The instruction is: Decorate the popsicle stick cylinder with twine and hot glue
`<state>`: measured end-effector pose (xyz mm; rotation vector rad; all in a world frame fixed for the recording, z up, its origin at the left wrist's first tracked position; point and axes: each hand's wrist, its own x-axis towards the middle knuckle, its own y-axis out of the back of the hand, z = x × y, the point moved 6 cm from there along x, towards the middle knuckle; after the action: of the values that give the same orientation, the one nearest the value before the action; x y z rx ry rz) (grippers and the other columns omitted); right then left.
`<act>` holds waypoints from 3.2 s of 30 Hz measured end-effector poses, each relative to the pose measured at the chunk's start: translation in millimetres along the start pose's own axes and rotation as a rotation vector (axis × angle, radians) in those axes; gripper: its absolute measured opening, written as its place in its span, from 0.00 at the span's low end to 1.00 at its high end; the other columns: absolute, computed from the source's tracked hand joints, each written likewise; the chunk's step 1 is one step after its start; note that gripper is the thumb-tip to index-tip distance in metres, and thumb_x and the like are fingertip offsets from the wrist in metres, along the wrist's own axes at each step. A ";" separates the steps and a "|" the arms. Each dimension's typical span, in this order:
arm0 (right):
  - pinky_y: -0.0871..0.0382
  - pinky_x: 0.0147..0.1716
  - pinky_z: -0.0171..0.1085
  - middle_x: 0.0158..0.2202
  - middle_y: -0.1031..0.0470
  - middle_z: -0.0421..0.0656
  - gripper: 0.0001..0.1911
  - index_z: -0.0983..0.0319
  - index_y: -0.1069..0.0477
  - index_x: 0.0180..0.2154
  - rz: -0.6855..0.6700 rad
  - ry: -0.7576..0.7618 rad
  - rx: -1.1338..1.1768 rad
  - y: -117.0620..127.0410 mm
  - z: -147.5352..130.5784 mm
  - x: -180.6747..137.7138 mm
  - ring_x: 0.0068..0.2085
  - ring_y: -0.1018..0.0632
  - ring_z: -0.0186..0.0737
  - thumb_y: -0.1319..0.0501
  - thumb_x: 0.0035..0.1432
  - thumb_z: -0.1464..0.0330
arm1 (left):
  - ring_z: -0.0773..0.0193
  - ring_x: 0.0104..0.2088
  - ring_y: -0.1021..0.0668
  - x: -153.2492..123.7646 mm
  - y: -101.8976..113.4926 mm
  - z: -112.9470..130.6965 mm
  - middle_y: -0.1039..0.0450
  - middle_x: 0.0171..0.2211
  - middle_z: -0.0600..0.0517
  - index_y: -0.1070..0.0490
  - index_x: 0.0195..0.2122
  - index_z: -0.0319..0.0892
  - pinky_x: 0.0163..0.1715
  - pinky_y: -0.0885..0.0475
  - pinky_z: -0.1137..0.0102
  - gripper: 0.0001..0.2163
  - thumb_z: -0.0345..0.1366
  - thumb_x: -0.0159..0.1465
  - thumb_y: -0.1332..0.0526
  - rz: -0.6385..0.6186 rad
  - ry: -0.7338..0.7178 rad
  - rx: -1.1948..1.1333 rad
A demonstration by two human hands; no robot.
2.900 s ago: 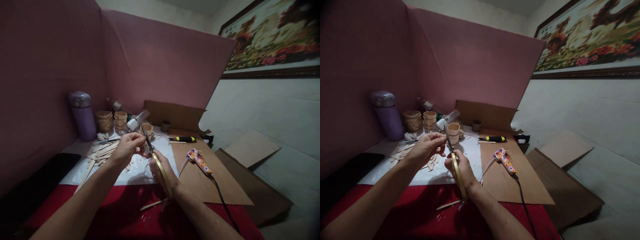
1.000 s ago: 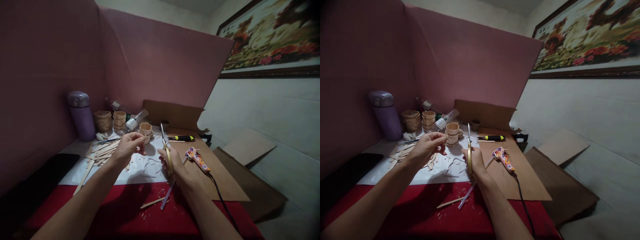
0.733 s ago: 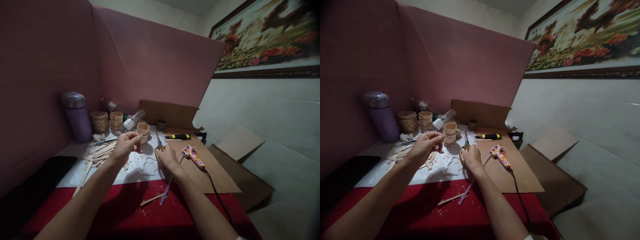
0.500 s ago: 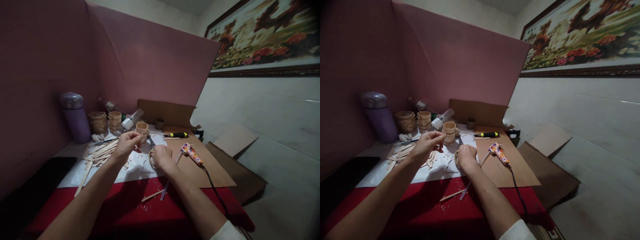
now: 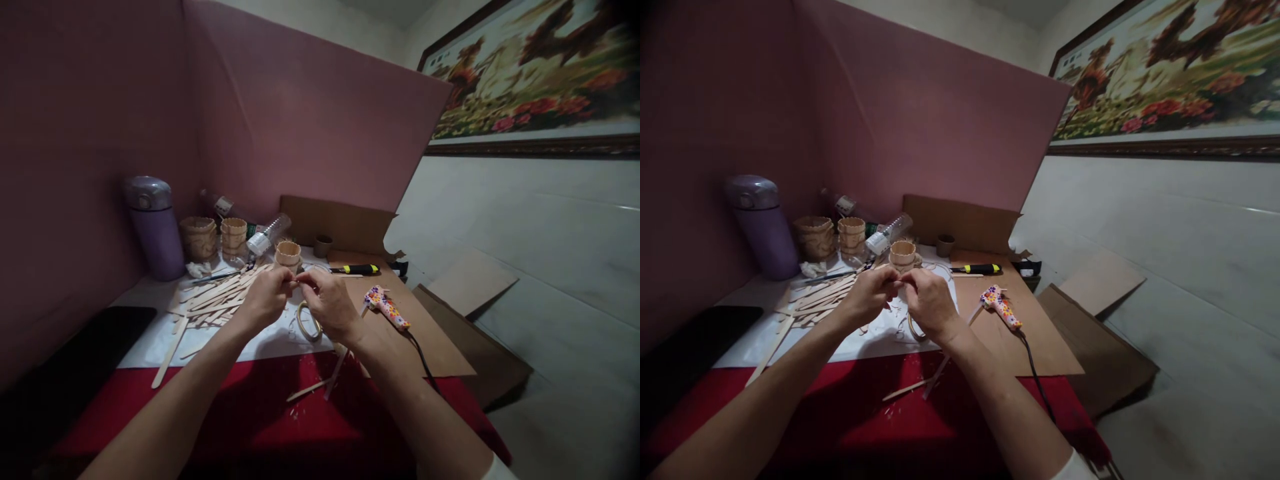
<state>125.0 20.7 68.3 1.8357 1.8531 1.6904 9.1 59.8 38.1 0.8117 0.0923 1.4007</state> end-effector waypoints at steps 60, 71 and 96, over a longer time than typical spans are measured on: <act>0.34 0.17 0.30 0.20 0.29 0.37 0.14 0.65 0.29 0.24 0.132 -0.705 1.259 -46.0 59.0 -27.7 0.17 0.32 0.27 0.29 0.40 0.63 | 0.66 0.25 0.24 -8.9 -23.2 -9.7 0.24 0.24 0.49 0.25 0.28 0.35 0.30 0.30 0.69 0.15 0.42 0.47 0.30 -0.052 0.369 -0.802; 0.33 0.19 0.30 0.18 0.29 0.36 0.13 0.64 0.30 0.25 0.190 -0.704 1.307 -48.9 53.6 -31.0 0.18 0.30 0.28 0.29 0.41 0.64 | 0.67 0.22 0.25 -11.5 -24.3 -6.8 0.26 0.20 0.51 0.27 0.23 0.35 0.28 0.29 0.69 0.09 0.35 0.44 0.30 0.030 0.436 -0.871; 0.33 0.20 0.31 0.21 0.28 0.37 0.11 0.64 0.29 0.25 0.121 -0.618 1.134 -33.8 51.9 -29.1 0.19 0.30 0.29 0.33 0.46 0.63 | 0.67 0.23 0.27 -8.0 -18.8 2.0 0.26 0.21 0.51 0.26 0.23 0.36 0.28 0.32 0.71 0.10 0.39 0.47 0.31 -0.059 0.309 -0.768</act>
<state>144.9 42.1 6.5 2.3445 2.5365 -0.1767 24.1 52.7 26.0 -0.0436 -0.1772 1.3479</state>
